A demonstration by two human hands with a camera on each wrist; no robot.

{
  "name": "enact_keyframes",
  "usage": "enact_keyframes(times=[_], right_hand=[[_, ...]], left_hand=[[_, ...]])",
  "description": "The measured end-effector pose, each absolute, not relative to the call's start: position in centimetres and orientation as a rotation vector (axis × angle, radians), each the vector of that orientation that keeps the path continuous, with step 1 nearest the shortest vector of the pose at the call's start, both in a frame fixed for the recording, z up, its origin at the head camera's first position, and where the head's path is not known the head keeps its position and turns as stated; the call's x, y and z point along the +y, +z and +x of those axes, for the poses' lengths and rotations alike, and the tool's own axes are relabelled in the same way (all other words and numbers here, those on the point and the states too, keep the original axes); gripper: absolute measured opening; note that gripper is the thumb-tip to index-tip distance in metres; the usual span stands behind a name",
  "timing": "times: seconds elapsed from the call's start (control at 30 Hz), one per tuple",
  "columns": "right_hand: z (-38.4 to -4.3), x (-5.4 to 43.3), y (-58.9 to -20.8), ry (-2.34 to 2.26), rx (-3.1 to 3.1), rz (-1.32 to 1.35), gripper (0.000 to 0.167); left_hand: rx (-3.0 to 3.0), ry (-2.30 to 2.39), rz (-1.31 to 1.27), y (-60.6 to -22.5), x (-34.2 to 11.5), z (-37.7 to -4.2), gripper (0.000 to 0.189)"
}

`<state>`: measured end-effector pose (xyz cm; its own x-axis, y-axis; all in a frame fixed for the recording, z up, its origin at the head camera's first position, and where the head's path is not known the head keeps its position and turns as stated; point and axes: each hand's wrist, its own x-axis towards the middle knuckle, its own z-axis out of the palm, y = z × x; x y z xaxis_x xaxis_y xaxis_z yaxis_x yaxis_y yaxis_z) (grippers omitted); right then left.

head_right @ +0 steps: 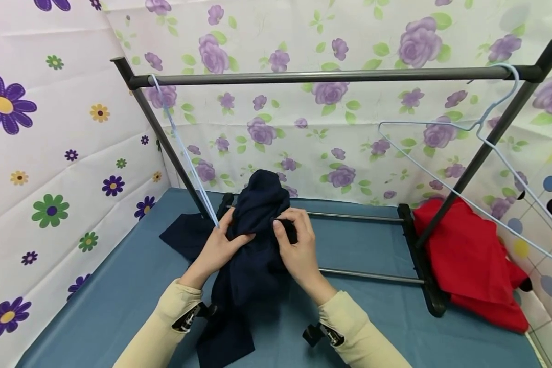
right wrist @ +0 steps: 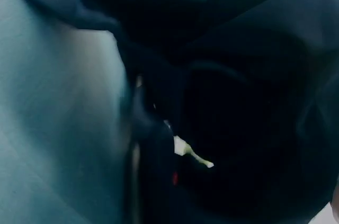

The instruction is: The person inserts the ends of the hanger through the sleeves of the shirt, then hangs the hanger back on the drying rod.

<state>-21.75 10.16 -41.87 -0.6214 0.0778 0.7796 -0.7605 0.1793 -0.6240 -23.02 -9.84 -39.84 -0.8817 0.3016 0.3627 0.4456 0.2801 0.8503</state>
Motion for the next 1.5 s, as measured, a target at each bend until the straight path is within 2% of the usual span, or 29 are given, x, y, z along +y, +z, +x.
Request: enact_keyframes(times=[0.13,0.27,0.63,0.83,1.03,1.2,1.37,1.5], right_hand=[[-21.7,11.4,-41.1,1.501,-1.764,0.650,0.018],[-21.6,12.1,-40.3,1.434,-1.768,0.643,0.026],[-21.6,13.7,-38.4,1.227,-1.643,0.672,0.040],[-22.0,14.2,-38.6,1.062,-1.663,0.680,0.036],[-22.0,14.6,-40.6,1.009,-1.744,0.640,0.035],[-22.2,15.2,-43.0,1.024,-1.840,0.598,0.029],[-22.4,15.9,-45.1,1.028,-1.969,0.536,0.012],[-22.4,16.2,-46.4,1.056,-2.110,0.480,0.012]], left_hand=[[-2.416,-1.672,-0.719,-38.7,-8.0,-23.1,0.069],[-2.286,-1.696,-0.865,-37.6,-6.5,-23.4,0.057],[-2.127,-1.697,-1.057,-36.1,-4.4,-23.2,0.049],[-2.109,-1.563,-1.124,-36.4,-4.6,-23.1,0.037],[-2.189,-1.444,-1.122,-38.3,-5.5,-23.4,0.032],[-2.316,-1.399,-1.067,-40.7,-6.5,-24.2,0.035],[-2.431,-1.334,-1.027,-42.9,-7.3,-24.7,0.044],[-2.542,-1.254,-1.039,-44.1,-7.5,-24.8,0.053]])
